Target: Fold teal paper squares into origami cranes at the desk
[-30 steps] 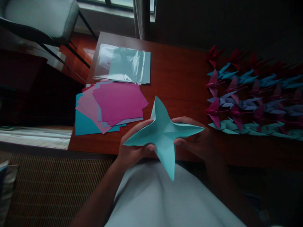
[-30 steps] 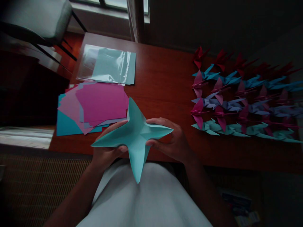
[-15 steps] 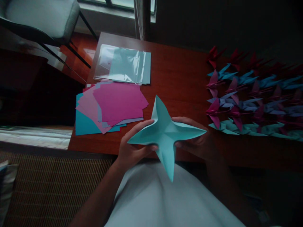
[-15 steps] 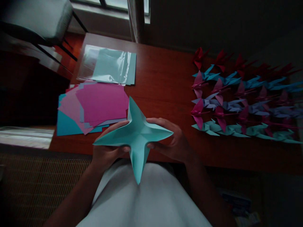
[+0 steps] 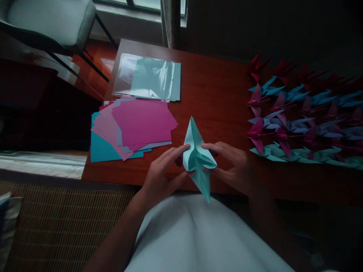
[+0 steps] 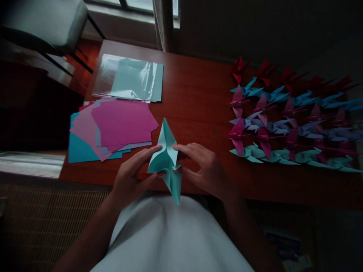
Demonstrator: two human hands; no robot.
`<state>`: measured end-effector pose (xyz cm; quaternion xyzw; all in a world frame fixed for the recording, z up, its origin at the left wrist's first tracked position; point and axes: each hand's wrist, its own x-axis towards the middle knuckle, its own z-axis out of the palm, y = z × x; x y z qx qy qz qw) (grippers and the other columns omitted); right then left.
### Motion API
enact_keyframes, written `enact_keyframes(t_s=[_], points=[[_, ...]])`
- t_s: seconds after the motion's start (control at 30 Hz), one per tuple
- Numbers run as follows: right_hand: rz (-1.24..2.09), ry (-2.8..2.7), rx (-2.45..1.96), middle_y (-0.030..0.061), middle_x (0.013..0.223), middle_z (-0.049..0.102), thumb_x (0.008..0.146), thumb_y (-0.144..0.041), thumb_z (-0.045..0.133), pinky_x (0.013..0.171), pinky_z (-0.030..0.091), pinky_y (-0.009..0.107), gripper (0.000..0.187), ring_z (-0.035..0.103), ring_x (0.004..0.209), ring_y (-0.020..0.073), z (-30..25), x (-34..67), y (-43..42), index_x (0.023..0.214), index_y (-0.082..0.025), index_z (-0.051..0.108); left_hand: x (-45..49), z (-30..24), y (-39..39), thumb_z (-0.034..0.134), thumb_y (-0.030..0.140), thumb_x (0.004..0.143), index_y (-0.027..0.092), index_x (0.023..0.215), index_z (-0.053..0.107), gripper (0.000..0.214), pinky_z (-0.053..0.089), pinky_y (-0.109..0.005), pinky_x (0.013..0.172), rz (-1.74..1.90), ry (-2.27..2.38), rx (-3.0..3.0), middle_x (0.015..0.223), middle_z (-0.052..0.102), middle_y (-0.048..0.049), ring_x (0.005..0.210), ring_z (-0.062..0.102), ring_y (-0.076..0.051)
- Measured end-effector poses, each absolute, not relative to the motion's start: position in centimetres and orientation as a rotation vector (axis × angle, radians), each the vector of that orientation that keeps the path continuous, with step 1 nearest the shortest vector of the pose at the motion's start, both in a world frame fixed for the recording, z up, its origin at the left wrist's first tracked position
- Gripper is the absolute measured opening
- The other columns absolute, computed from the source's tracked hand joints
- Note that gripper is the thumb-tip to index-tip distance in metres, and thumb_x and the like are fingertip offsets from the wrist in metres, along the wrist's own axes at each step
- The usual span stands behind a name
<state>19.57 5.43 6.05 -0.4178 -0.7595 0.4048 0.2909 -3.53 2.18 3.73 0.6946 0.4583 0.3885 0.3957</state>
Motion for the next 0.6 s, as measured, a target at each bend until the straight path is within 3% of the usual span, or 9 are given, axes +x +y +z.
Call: enact_keyframes(t_s=[0.1, 0.37, 0.5, 0.6], points=[[1.05, -2.012, -1.115, 0.0046, 0.11, 0.073, 0.09, -0.023, 0.071, 0.088, 0.056, 0.036, 0.039, 0.069, 0.1, 0.0211, 5.9, 19.6, 5.6, 0.127, -0.03, 0.065, -3.5, 4.0, 2.2, 0.074, 0.02, 0.085, 0.022, 0.141, 0.054, 0.059, 0.054, -0.029, 0.079, 0.966, 1.204, 1.767, 0.11, 0.07, -0.0082, 0.093, 0.066, -0.02], [0.939, -1.946, -1.157, 0.0057, 0.107, 0.065, 0.086, -0.024, 0.076, 0.087, 0.055, 0.036, 0.03, 0.065, 0.102, 0.0209, 5.5, 19.5, 5.9, 0.116, -0.027, 0.07, -3.5, 4.9, 2.2, 0.065, 0.009, 0.086, 0.023, 0.139, 0.053, 0.056, 0.053, -0.032, 0.095, 0.895, 1.271, 1.809, 0.132, 0.056, -0.0111, 0.12, 0.059, -0.023], [0.966, -1.933, -1.152, 0.0074, 0.12, 0.066, 0.086, -0.025, 0.076, 0.097, 0.054, 0.039, 0.029, 0.064, 0.115, 0.023, 5.4, 19.4, 5.8, 0.114, -0.027, 0.07, -3.3, 5.0, 2.3, 0.064, 0.01, 0.088, 0.021, 0.138, 0.053, 0.052, 0.048, -0.035, 0.107, 0.901, 1.255, 1.836, 0.143, 0.053, -0.0132, 0.132, 0.053, -0.024], [1.013, -1.929, -1.147, 0.0078, 0.128, 0.066, 0.087, -0.025, 0.075, 0.102, 0.053, 0.039, 0.031, 0.063, 0.121, 0.0233, 5.4, 19.5, 5.8, 0.116, -0.027, 0.068, -3.3, 4.8, 2.3, 0.065, 0.01, 0.088, 0.021, 0.14, 0.052, 0.055, 0.048, -0.034, 0.107, 0.91, 1.25, 1.852, 0.145, 0.054, -0.0131, 0.134, 0.053, -0.024]])
